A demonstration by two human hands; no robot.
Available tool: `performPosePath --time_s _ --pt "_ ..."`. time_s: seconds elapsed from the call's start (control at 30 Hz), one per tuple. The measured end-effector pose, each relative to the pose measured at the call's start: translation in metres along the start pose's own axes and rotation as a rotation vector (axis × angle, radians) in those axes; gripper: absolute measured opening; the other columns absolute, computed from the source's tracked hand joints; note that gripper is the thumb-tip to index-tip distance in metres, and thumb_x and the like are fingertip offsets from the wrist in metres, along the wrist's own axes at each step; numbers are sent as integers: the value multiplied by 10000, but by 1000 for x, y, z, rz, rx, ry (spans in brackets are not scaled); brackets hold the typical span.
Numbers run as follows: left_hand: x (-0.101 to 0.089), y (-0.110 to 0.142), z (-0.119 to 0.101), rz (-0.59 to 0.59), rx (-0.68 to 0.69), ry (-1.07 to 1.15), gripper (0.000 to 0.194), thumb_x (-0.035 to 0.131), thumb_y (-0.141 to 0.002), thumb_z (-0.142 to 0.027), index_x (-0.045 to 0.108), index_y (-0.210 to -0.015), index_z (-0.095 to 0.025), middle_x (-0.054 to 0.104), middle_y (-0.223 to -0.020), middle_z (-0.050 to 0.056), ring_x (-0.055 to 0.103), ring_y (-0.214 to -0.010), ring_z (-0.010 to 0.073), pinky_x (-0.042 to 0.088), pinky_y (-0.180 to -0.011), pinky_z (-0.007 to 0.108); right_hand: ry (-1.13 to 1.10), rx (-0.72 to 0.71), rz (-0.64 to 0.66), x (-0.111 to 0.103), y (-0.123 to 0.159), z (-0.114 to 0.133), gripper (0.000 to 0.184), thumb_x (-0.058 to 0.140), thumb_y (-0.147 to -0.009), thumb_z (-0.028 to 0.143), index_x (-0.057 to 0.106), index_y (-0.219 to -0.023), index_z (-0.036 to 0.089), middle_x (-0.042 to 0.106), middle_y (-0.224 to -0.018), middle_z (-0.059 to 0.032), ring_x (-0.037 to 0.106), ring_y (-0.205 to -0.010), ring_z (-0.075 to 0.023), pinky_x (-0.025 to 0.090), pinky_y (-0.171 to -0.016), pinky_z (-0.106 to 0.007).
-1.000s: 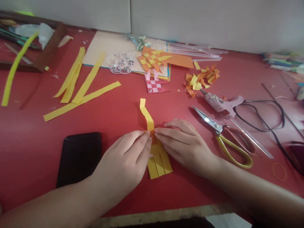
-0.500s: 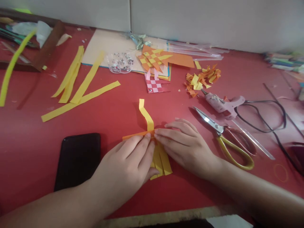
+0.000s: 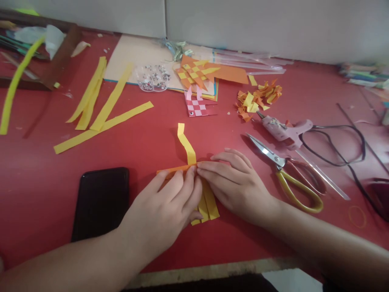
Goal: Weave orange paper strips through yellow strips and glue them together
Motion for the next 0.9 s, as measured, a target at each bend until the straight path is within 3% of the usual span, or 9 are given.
performPosePath --time_s 0.13,0.3,0.57,0.67,0.77,0.9 --pt "-1 0 1 -5 0 4 471 355 -1030 -331 591 -1264 3 663 -1268 190 619 -1053 299 438 -915 457 2 22 -11 2 2 -2 195 597 -897 128 697 -1060 168 745 -1099 -39 614 -1035 -237 448 -1028 -468" --pt "-3 0 8 0 -16 105 568 449 -961 -481 619 -1233 -13 663 -1262 195 601 -1059 323 403 -957 470 -1 25 -73 -4 3 -3 166 617 -888 142 670 -1045 152 750 -1036 -56 627 -996 -225 476 -985 -428" --pt "-2 1 8 0 -6 138 678 548 -883 -571 611 -1231 7 660 -1239 218 570 -1055 366 359 -985 502 108 -8 -59 -1 3 2 168 565 -905 116 633 -1038 192 761 -983 -11 633 -989 -212 389 -1056 -428" --pt "-3 1 20 -28 -48 295 650 535 -901 -570 592 -1235 -15 663 -1222 191 568 -1031 344 372 -976 508 74 5 -85 -1 1 -1 165 555 -887 97 633 -1006 182 754 -949 -25 642 -1002 -213 382 -1059 -426" --pt "4 1 35 20 -146 536 603 547 -910 -541 543 -1274 -59 640 -1237 153 555 -1023 297 417 -936 469 -2 1 -84 -1 0 -4 195 539 -853 68 634 -982 179 743 -953 -43 644 -1024 -216 384 -1057 -434" --pt "3 -1 41 -8 -189 564 343 557 -935 -311 577 -1216 -115 634 -1201 119 533 -1062 275 423 -935 443 -112 21 -94 -7 -2 -11 152 578 -852 96 642 -953 189 726 -1008 -62 642 -1026 -219 412 -1032 -454"
Point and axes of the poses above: each hand's wrist, its own y-axis away from the middle knuckle, its own x-axis out of the palm, z = x × y, the point moved 9 cm from there along -y, towards the middle knuckle
